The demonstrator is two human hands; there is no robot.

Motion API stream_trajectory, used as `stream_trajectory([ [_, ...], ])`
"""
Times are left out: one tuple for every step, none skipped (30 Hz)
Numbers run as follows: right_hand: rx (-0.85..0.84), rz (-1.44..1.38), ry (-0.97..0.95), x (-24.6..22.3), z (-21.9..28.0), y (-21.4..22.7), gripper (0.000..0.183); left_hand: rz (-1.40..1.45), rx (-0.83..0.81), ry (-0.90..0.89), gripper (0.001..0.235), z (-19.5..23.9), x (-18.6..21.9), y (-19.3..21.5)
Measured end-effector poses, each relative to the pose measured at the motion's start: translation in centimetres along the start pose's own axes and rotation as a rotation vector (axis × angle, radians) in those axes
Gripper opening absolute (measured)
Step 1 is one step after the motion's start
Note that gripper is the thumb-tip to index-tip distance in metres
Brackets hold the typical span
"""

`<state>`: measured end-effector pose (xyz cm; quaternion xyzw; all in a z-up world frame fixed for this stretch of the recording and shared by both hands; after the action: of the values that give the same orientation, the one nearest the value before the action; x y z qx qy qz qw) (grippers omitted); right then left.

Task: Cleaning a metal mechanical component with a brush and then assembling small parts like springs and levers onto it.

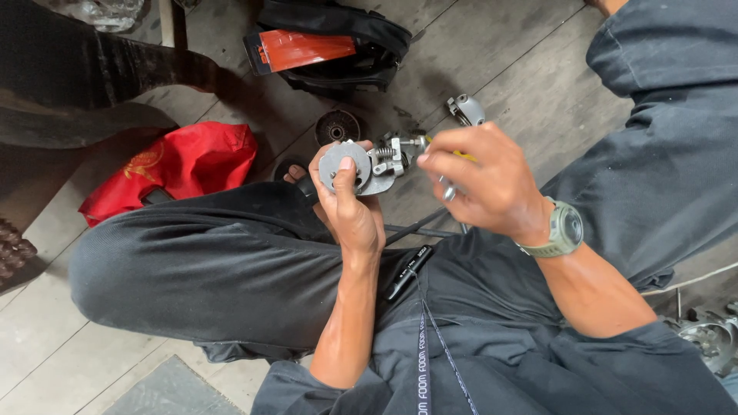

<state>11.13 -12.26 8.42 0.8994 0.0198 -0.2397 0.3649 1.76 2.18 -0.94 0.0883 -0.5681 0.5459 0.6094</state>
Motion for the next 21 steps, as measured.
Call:
stream_trajectory([
  [0.026,-0.073,-0.098,0.2,-0.2,0.1,0.010,-0.024,-0.017,-0.011,0.028,0.1,0.1,0.0],
  [0.053,-0.145,-0.196,0.5,-0.4,0.2,0.010,-0.046,-0.035,-0.021,0.030,0.1,0.1,0.0],
  [0.055,-0.144,-0.197,0.5,-0.5,0.3,0.010,-0.047,-0.037,-0.021,0.030,0.1,0.2,0.0],
  [0.063,-0.195,-0.267,0.6,-0.5,0.3,0.011,-0.062,-0.047,-0.028,0.032,0.2,0.3,0.0],
  [0.071,-0.246,-0.337,0.7,-0.6,0.4,0.013,-0.076,-0.056,-0.035,0.033,0.2,0.4,0.0],
  [0.074,-0.244,-0.339,0.7,-0.4,0.3,0.013,-0.076,-0.060,-0.034,0.033,0.3,0.5,0.0],
  [0.086,-0.300,-0.414,1.0,-0.2,0.1,0.013,-0.086,-0.071,-0.035,0.034,0.3,0.6,-0.1],
  [0.097,-0.360,-0.487,1.2,0.1,0.0,0.014,-0.096,-0.081,-0.038,0.036,0.4,0.7,-0.2],
  [0.099,-0.359,-0.488,1.2,0.4,-0.1,0.014,-0.097,-0.082,-0.038,0.036,0.4,0.7,-0.1],
  [0.103,-0.438,-0.658,1.5,0.9,-0.3,0.016,-0.084,-0.100,-0.035,0.037,0.4,0.7,-0.1],
  [0.107,-0.517,-0.827,1.9,1.5,-0.6,0.018,-0.070,-0.118,-0.032,0.039,0.3,0.7,-0.1],
  [0.110,-0.516,-0.828,2.0,1.6,-0.7,0.018,-0.071,-0.121,-0.032,0.039,0.4,0.7,-0.2],
  [0.122,-0.690,-0.995,2.4,2.0,-1.1,0.018,-0.039,-0.117,-0.017,0.039,0.5,0.6,-0.2],
  [0.133,-0.866,-1.161,2.6,2.5,-1.6,0.020,-0.007,-0.114,-0.001,0.040,0.6,0.6,-0.3],
  [0.137,-0.865,-1.161,2.5,2.2,-1.6,0.020,-0.008,-0.117,0.000,0.040,0.6,0.7,-0.4],
  [0.164,-1.008,-1.277,2.4,2.3,-1.8,0.019,-0.002,-0.113,-0.007,0.040,0.7,0.8,-0.5],
  [0.193,-1.153,-1.391,2.1,2.3,-2.1,0.019,0.004,-0.108,-0.013,0.041,0.7,0.9,-0.5],
  [0.196,-1.152,-1.389,2.3,2.5,-2.0,0.019,0.004,-0.111,-0.013,0.041,0.7,0.8,-0.5],
  [0.246,-1.135,-1.391,2.6,2.6,-1.9,0.020,0.010,-0.110,-0.010,0.040,0.6,0.8,-0.6],
  [0.290,-1.122,-1.392,2.8,2.8,-1.8,0.021,0.015,-0.104,-0.010,0.040,0.7,0.9,-0.5],
  [0.288,-1.125,-1.390,2.9,2.9,-1.7,0.021,0.013,-0.102,-0.013,0.040,0.7,1.0,-0.6],
])
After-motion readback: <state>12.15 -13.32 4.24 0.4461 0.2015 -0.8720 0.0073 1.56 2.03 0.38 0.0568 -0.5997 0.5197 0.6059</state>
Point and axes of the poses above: each hand's wrist, its own z-axis away from the middle knuckle, its own y-axis out of the back of the hand, x = y × z, the point moved 3 cm from there along -z, towards the middle knuckle, and after that the axes turned 2 degrees about x, right-handed, at the moved point
